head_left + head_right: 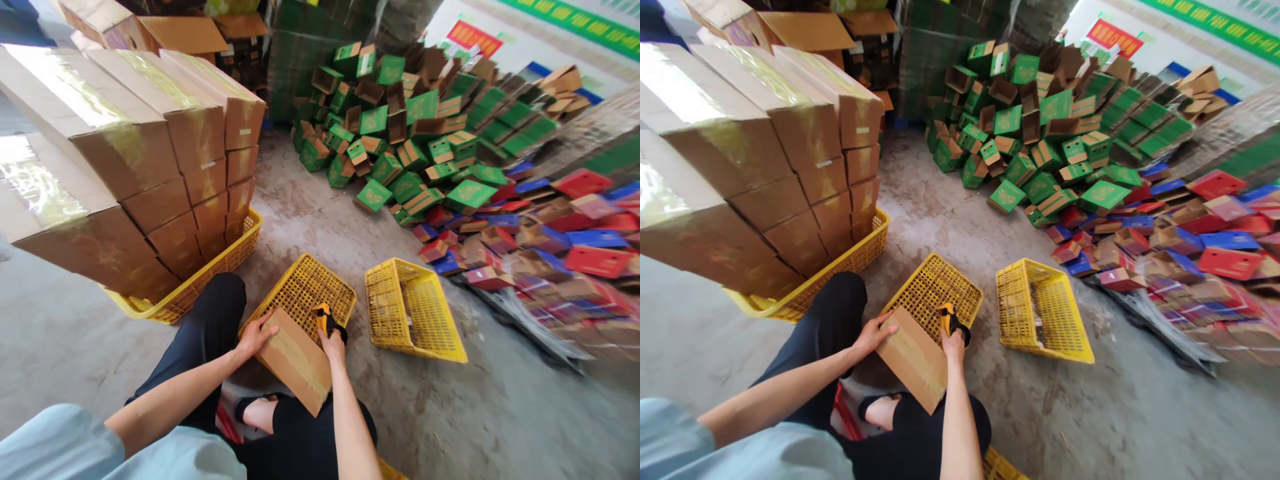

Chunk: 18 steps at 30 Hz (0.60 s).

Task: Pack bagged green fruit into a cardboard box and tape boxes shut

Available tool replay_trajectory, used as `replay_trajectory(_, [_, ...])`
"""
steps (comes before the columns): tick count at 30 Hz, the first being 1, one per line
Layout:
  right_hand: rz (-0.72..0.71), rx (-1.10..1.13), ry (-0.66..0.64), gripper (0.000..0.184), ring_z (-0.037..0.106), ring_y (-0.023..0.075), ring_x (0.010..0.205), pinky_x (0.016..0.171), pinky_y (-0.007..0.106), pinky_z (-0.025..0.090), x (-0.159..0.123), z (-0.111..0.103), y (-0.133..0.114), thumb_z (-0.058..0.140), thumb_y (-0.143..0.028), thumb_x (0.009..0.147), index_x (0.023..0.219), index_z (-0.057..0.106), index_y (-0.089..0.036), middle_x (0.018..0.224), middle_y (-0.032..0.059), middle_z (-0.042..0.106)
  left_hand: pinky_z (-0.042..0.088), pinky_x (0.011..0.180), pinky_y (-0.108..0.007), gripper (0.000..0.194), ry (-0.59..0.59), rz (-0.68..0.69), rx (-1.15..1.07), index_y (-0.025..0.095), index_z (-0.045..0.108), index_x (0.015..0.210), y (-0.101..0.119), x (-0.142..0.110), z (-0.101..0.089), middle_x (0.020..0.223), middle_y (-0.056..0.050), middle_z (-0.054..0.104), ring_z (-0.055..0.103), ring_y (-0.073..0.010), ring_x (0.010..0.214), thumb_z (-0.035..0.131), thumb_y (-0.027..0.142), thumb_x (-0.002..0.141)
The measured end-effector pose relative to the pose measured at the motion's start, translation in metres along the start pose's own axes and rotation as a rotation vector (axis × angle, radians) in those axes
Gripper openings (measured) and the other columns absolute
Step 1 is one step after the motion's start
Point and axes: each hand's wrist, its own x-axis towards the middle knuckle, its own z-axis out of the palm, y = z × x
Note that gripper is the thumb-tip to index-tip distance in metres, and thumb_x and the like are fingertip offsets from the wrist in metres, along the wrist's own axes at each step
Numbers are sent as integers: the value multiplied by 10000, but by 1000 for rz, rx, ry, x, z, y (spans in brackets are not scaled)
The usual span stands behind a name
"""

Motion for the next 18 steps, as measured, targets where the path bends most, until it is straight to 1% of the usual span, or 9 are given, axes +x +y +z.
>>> replay_trajectory(3, [123, -121, -71, 532, 707, 390, 1175, 934, 389, 548, 15, 9, -10, 668, -451, 900, 1237, 608, -43, 1168, 314, 731, 420, 1187, -463, 797, 8, 0, -4, 144, 650, 1418, 7, -2, 0, 1444, -129, 628, 578, -382, 1361, 777, 564, 753])
replay_trajectory(5, [171, -179, -102, 531, 706, 386, 1182, 926, 385, 546, 21, 13, -16, 657, -446, 917, 1255, 586, -43, 1191, 327, 719, 418, 1186, -470, 806, 20, -18, 0, 145, 644, 1425, 10, -2, 0, 1434, -129, 637, 583, -385, 1354, 780, 563, 750])
replay_trajectory(8, [203, -237, -122, 499, 726, 371, 1146, 887, 384, 553, 25, 13, -23, 604, -441, 957, 1267, 567, -52, 1163, 316, 730, 422, 1181, -468, 807, 33, -35, 0, 144, 639, 1429, 9, -1, 0, 1449, -131, 622, 583, -379, 1355, 776, 562, 753])
replay_trajectory(10, [192, -262, -107, 490, 727, 367, 1143, 902, 404, 546, 23, 7, -27, 554, -450, 985, 1268, 560, -50, 1145, 313, 734, 429, 1177, -461, 803, 27, -37, -5, 149, 634, 1434, 7, -1, -1, 1461, -127, 613, 582, -372, 1359, 776, 554, 755])
replay_trajectory(13, [158, -276, -64, 526, 718, 373, 1149, 935, 444, 529, 16, -13, -35, 490, -502, 1005, 1278, 559, -57, 1155, 313, 729, 426, 1182, -453, 793, 12, -40, -16, 166, 629, 1441, 5, 0, -1, 1474, -110, 604, 569, -364, 1374, 781, 533, 755])
replay_trajectory(16, [101, -249, -21, 633, 711, 366, 1143, 932, 434, 526, 2, -45, -37, 432, -617, 997, 1292, 578, -77, 1180, 293, 727, 416, 1191, -436, 765, 26, -43, 3, 173, 639, 1432, 5, -1, -2, 1470, -104, 610, 562, -356, 1382, 776, 516, 762])
replay_trajectory(17, [68, -233, -14, 661, 710, 346, 1140, 926, 408, 529, -4, -56, -35, 425, -666, 982, 1279, 600, -102, 1182, 265, 736, 412, 1193, -432, 762, 30, -43, 14, 170, 637, 1434, 5, -1, -2, 1469, -106, 610, 565, -354, 1380, 772, 511, 766])
replay_trajectory(18, [18, -186, -26, 663, 723, 316, 1098, 892, 369, 540, -13, -66, -33, 431, -705, 961, 1232, 640, -137, 1148, 216, 758, 410, 1194, -434, 764, 31, -46, 25, 166, 632, 1439, 7, -2, -3, 1464, -109, 614, 569, -355, 1376, 771, 506, 769])
